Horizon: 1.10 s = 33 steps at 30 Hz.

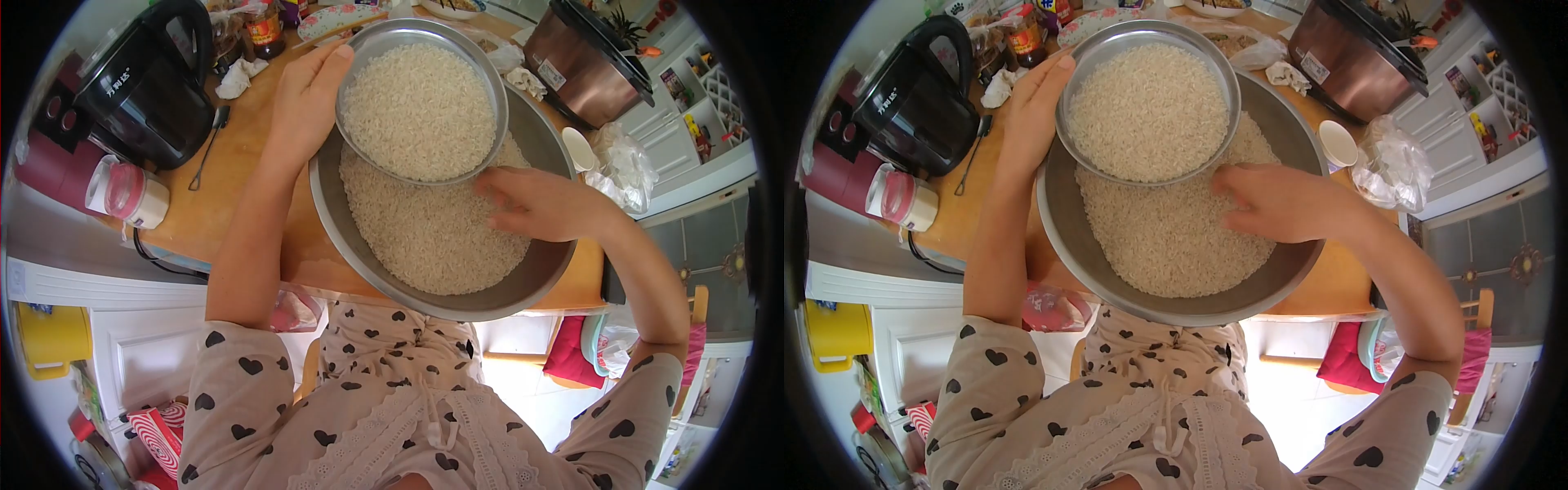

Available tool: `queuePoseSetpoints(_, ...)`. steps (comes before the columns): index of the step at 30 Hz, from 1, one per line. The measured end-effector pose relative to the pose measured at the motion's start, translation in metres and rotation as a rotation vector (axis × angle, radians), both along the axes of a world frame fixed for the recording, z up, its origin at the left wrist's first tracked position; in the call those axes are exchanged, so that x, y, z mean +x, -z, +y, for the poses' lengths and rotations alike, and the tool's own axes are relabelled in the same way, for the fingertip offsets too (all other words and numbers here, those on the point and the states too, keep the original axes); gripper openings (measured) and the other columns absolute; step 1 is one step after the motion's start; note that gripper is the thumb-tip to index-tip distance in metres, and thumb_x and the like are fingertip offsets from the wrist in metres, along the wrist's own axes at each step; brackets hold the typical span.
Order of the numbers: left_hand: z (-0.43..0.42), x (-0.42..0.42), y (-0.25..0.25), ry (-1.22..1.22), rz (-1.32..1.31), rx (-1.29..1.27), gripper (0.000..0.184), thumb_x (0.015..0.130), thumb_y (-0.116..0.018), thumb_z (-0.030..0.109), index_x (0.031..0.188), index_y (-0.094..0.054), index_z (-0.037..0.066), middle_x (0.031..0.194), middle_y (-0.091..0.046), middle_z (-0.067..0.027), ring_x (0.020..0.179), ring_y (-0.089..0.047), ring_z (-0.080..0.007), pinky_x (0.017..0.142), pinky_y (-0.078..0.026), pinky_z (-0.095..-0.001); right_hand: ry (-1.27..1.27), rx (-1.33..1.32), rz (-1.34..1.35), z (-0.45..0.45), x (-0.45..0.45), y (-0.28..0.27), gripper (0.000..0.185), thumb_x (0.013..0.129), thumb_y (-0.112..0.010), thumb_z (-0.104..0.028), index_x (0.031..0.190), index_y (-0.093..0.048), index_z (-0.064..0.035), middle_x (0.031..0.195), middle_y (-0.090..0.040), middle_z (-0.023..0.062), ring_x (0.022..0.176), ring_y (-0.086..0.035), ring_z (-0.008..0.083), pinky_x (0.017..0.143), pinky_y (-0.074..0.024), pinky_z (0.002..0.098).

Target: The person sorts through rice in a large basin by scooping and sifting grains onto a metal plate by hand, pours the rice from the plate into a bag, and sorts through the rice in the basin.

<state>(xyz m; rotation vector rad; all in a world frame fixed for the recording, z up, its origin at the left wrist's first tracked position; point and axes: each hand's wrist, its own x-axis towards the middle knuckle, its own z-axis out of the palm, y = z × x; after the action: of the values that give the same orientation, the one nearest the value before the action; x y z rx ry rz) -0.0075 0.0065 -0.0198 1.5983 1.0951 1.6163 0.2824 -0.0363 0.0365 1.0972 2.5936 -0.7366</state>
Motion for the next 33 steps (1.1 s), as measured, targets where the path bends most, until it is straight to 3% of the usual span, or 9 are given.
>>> queuePoseSetpoints(6,-0.002,0.001,-0.002,-0.047,0.045,0.034,0.037,0.096,-0.05,0.027,0.11,-0.063,-0.004,0.091,-0.067,-0.007,0.085,-0.057,-0.0121,0.079,-0.045,-0.0269,0.074,-0.057,0.004,-0.019,-0.034,0.01,0.042,0.093,-0.055,-0.033,0.119,-0.049,-0.0006,0.107,-0.057,0.0215,0.102,-0.057,0.0373,0.088,-0.0453,0.0436)
queuePoseSetpoints(12,-0.001,0.0,-0.001,0.011,0.005,0.007,0.035,0.097,-0.05,0.026,0.109,-0.062,-0.004,0.089,-0.066,-0.005,0.084,-0.056,-0.0104,0.078,-0.044,-0.0254,-0.005,-0.133,0.128,-0.049,-0.056,0.011,0.044,0.093,-0.053,-0.04,0.114,-0.053,-0.0012,0.112,-0.057,0.0223,0.101,-0.058,0.0413,0.088,-0.0459,0.0458)
queuePoseSetpoints(15,-0.002,0.0,-0.002,0.022,0.013,0.017,0.034,0.097,-0.05,0.025,0.108,-0.062,-0.005,0.087,-0.065,-0.0041,0.083,-0.055,-0.0097,0.076,-0.044,-0.0248,-0.057,-0.206,0.248,-0.051,-0.054,0.019,0.04,0.093,-0.053,-0.036,0.109,-0.055,0.0002,0.102,-0.058,0.0223,0.094,-0.059,0.04,0.084,-0.0459,0.0458)
queuePoseSetpoints(18,-0.001,-0.002,-0.001,0.009,0.05,0.012,0.035,0.097,-0.05,0.026,0.107,-0.063,-0.005,0.086,-0.064,-0.004,0.082,-0.055,-0.0099,0.076,-0.044,-0.0251,-0.028,-0.394,0.319,-0.043,-0.048,0.033,0.03,0.091,-0.055,-0.03,0.1,-0.058,-0.0015,0.086,-0.059,0.0144,0.08,-0.061,0.0285,0.071,-0.0478,0.0386)
queuePoseSetpoints(21,0.0,-0.002,-0.001,0.008,0.047,0.018,0.036,0.097,-0.05,0.027,0.107,-0.063,-0.004,0.086,-0.065,-0.0046,0.082,-0.055,-0.0102,0.076,-0.044,-0.0254,0.462,-1.114,0.34,-0.037,-0.047,0.022,0.022,0.087,-0.059,-0.026,0.092,-0.06,-0.0046,0.075,-0.056,0.0045,0.065,-0.056,0.015,0.057,-0.0438,0.0284)
queuePoseSetpoints(24,0.0,0.0,0.0,0.002,0.027,0.026,0.036,0.097,-0.05,0.028,0.107,-0.063,-0.004,0.086,-0.065,-0.0053,0.082,-0.055,-0.0106,0.076,-0.044,-0.0258,0.496,-1.237,0.408,-0.029,-0.04,0.019,0.018,0.085,-0.062,-0.024,0.089,-0.06,-0.0076,0.074,-0.054,-0.0013,0.056,-0.049,0.0081,0.049,-0.0374,0.022)
queuePoseSetpoints(27,-0.001,-0.001,-0.002,0.007,0.041,0.018,0.036,0.097,-0.05,0.027,0.108,-0.063,-0.004,0.088,-0.066,-0.0062,0.083,-0.056,-0.011,0.077,-0.045,-0.026,0.461,-1.229,0.409,-0.021,-0.037,0.003,0.018,0.086,-0.061,-0.024,0.088,-0.06,-0.0063,0.075,-0.057,0.0006,0.055,-0.051,0.0104,0.048,-0.039,0.0233)
queuePoseSetpoints(30,0.0,-0.002,0.0,-0.005,0.042,0.016,0.036,0.097,-0.05,0.027,0.109,-0.063,-0.005,0.088,-0.066,-0.0063,0.083,-0.056,-0.0111,0.077,-0.045,-0.0262,0.365,-1.061,0.427,-0.009,-0.04,-0.019,0.018,0.086,-0.06,-0.023,0.09,-0.061,-0.0061,0.077,-0.059,0.0021,0.056,-0.053,0.0119,0.048,-0.0407,0.0233)
queuePoseSetpoints(33,0.001,-0.002,0.0,0.001,0.045,0.007,0.036,0.097,-0.05,0.027,0.11,-0.063,-0.004,0.089,-0.067,-0.0061,0.084,-0.057,-0.0112,0.078,-0.045,-0.0263,0.326,-0.802,0.479,0.006,-0.052,-0.044,0.025,0.089,-0.059,-0.029,0.094,-0.062,-0.0045,0.084,-0.063,0.0055,0.063,-0.06,0.0155,0.055,-0.0484,0.0249)
